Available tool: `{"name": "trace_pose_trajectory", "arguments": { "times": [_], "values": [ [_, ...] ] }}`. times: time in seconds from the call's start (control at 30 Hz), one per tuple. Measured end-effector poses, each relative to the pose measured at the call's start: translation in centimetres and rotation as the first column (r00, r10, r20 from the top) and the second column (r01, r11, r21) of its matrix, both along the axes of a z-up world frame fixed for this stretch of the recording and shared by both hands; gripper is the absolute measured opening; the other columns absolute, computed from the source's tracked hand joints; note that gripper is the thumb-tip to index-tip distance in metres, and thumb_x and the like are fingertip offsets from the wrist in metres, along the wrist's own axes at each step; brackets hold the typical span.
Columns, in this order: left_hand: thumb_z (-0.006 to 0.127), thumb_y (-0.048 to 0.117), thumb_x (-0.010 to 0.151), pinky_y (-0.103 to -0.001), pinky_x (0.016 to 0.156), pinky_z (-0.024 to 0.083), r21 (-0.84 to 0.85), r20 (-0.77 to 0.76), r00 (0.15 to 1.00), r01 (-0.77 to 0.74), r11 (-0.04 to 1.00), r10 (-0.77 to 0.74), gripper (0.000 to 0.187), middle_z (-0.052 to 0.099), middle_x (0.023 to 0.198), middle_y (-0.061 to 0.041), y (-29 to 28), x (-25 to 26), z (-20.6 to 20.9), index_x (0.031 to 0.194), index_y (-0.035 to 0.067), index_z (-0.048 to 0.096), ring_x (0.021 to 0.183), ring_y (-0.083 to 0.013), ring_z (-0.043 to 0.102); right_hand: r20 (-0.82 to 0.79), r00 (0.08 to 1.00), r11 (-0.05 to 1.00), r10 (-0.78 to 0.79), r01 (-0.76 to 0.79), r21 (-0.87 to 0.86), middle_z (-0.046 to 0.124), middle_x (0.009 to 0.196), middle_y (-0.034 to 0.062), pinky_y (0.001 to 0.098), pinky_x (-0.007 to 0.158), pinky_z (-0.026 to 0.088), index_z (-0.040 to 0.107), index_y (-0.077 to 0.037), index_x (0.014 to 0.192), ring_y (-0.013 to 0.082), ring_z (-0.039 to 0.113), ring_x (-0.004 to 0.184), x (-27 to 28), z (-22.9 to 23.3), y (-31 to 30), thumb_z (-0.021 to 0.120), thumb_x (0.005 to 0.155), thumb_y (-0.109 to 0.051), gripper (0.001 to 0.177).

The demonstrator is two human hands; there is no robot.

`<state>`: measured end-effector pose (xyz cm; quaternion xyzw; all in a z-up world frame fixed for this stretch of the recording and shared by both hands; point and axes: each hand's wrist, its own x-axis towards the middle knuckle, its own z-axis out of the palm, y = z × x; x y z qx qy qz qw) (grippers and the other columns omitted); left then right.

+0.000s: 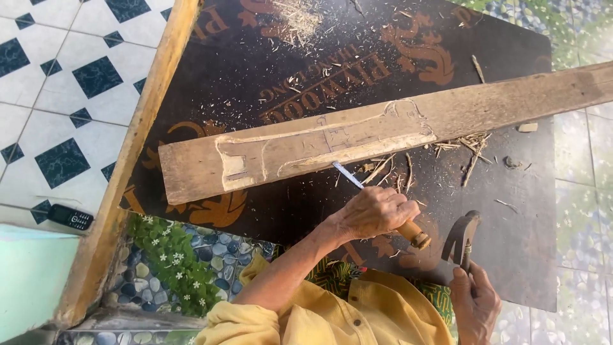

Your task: Carving a shape into a wooden plank using a hammer and chisel

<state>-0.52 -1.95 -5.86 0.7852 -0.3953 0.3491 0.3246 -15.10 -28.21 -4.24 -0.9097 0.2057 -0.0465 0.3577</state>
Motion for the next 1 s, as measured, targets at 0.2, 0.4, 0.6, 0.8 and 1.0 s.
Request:
{"name": "trace_pose_trajectory", "arguments": {
  "times": [0.2, 0.4, 0.6, 0.8, 1.0],
  "values": [
    [0.069, 0.016, 0.104, -0.027, 0.047, 0.047, 0.065, 0.001, 1.0, 0.013, 0.998, -0.013, 0.02, 0.055, 0.06, 0.0, 0.1, 0.2, 0.1, 0.089, 0.01, 0.056, 0.049, -0.0118, 0.05, 0.055, 0.999, 0.973, 0.003, -0.015, 0.231, 0.043, 0.056, 0.0039, 0.0273, 0.045, 0.036, 0.069, -0.009, 0.134, 0.0117, 0.039, 0.051, 0.2, 0.8, 0.1, 0.06, 0.104, -0.034, 0.041],
    [0.061, 0.027, 0.109, -0.025, 0.042, 0.048, -0.07, 0.094, 0.995, 0.028, 0.997, -0.021, 0.029, 0.05, 0.063, 0.006, 0.9, -0.9, 2.4, 0.085, 0.015, 0.053, 0.047, -0.0095, 0.048, -0.025, 1.0, 0.987, 0.01, -0.006, 0.16, 0.055, 0.057, 0.0041, 0.0265, 0.047, 0.043, 0.071, -0.011, 0.135, 0.0123, 0.052, 0.054, 0.6, 0.1, -0.8, 0.062, 0.104, -0.035, 0.04],
    [0.069, 0.021, 0.105, -0.027, 0.046, 0.041, -0.058, 0.048, 0.998, -0.033, 0.998, 0.036, 0.023, 0.046, 0.063, 0.004, 1.3, -0.6, 2.9, 0.087, 0.014, 0.055, 0.052, -0.0101, 0.044, -0.157, 0.986, 0.998, 0.05, -0.053, -0.016, 0.06, 0.06, 0.0048, 0.0283, 0.064, 0.041, 0.075, -0.024, 0.131, 0.0145, 0.056, 0.065, 0.9, 1.1, -0.2, 0.06, 0.103, -0.036, 0.034],
    [0.067, 0.016, 0.104, -0.028, 0.048, 0.041, -0.13, -0.008, 1.0, 0.028, 0.991, -0.029, 0.023, 0.047, 0.064, 0.003, 2.1, -0.3, 3.6, 0.087, 0.013, 0.053, 0.053, -0.0115, 0.046, -0.165, 0.985, 0.998, 0.058, -0.064, -0.026, 0.066, 0.063, 0.0072, 0.026, 0.062, 0.041, 0.075, -0.021, 0.134, 0.0118, 0.06, 0.067, 0.9, 1.3, 0.2, 0.062, 0.103, -0.035, 0.036],
    [0.068, 0.016, 0.103, -0.03, 0.049, 0.042, -0.145, -0.013, 0.999, 0.031, 0.989, -0.033, 0.024, 0.047, 0.065, 0.002, 2.5, -0.2, 4.0, 0.085, 0.014, 0.052, 0.054, -0.0131, 0.049, -0.18, 0.983, 0.999, 0.045, -0.046, -0.003, 0.066, 0.068, 0.0074, 0.0276, 0.064, 0.044, 0.075, -0.02, 0.133, 0.0136, 0.06, 0.068, 1.1, 1.7, 0.4, 0.062, 0.103, -0.035, 0.036]
  ]
}}
